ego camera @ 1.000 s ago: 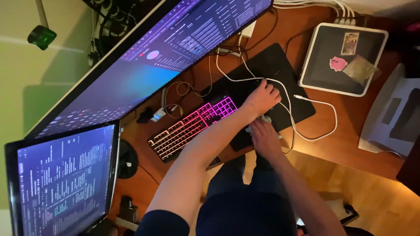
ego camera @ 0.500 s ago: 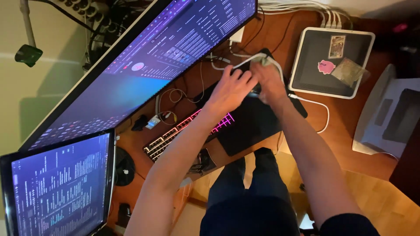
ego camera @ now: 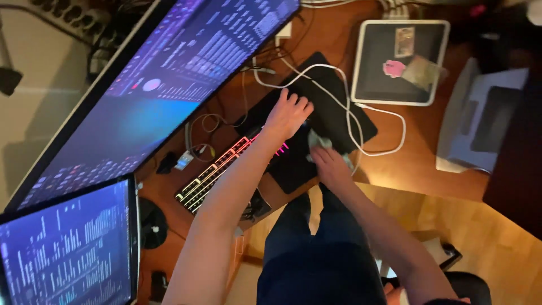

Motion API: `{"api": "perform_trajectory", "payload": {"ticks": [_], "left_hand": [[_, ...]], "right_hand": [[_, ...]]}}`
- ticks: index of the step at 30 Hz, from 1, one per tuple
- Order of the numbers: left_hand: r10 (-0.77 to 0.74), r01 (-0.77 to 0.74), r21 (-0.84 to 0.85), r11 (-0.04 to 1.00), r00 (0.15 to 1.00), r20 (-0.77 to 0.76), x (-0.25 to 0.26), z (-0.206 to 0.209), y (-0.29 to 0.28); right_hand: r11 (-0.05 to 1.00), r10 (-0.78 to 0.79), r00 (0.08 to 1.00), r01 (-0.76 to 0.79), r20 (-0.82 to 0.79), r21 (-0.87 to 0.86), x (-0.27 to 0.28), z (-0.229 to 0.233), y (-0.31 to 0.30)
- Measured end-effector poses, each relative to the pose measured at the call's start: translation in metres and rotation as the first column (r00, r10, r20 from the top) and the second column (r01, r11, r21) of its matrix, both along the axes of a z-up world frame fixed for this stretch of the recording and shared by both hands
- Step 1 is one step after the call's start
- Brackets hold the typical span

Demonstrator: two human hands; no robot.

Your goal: Installing LED light strips on the back of a computer monitor and organizing the desk workspace.

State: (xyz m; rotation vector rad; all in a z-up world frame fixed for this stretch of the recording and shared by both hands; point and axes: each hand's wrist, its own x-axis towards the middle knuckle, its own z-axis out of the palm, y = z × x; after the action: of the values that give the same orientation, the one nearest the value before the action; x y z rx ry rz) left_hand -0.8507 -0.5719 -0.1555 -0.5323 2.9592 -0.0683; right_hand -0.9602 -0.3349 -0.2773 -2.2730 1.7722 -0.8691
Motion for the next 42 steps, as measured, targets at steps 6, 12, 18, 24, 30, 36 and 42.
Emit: {"api": "perform_trajectory", "payload": {"ticks": [6,12,18,24,30,36,42], "left_hand": [[0.009,-0.013,-0.027,1.0,0.991,-0.132,-0.001,-0.068,0.03],[-0.183,0.217,0.062,0.974,0.921,-0.345,-0.101,0.027,0.098],[-0.155,0.195,0.149,0.969,0.957,-0.244,-0.142,-0.067,0.135],[-0.382,0.296,0.503,0.812,0.921,0.075,-0.145,-0.015,0.111],[-0.29,0.131,0.738,0.662,0.953,0.091,-0.16,0.041,0.048],[0.076,0.119,0.916,0.384,0.984,-0.16,-0.177,0.037,-0.042],[-0.014,0.18,0.851,0.494,0.98,-0.199,-0.219,0.069,-0.114]], "right_hand": [[0.641,-0.684,0.729,0.618,-0.028,0.455,-0.096,0.084,0.129],[0.694,-0.717,0.674,0.713,-0.178,-0.098,-0.144,0.045,0.11],[0.74,-0.663,0.706,0.669,-0.249,-0.074,-0.171,0.06,0.094],[0.726,-0.585,0.689,0.209,0.428,0.655,-0.177,0.138,0.066],[0.389,-0.828,0.308,-0.286,0.468,0.876,-0.145,0.163,0.03],[0.446,-0.892,0.01,-0.132,0.451,0.885,-0.202,0.247,0.023],[0.18,-0.868,0.496,0.28,0.019,0.943,-0.273,0.228,-0.029]]}}
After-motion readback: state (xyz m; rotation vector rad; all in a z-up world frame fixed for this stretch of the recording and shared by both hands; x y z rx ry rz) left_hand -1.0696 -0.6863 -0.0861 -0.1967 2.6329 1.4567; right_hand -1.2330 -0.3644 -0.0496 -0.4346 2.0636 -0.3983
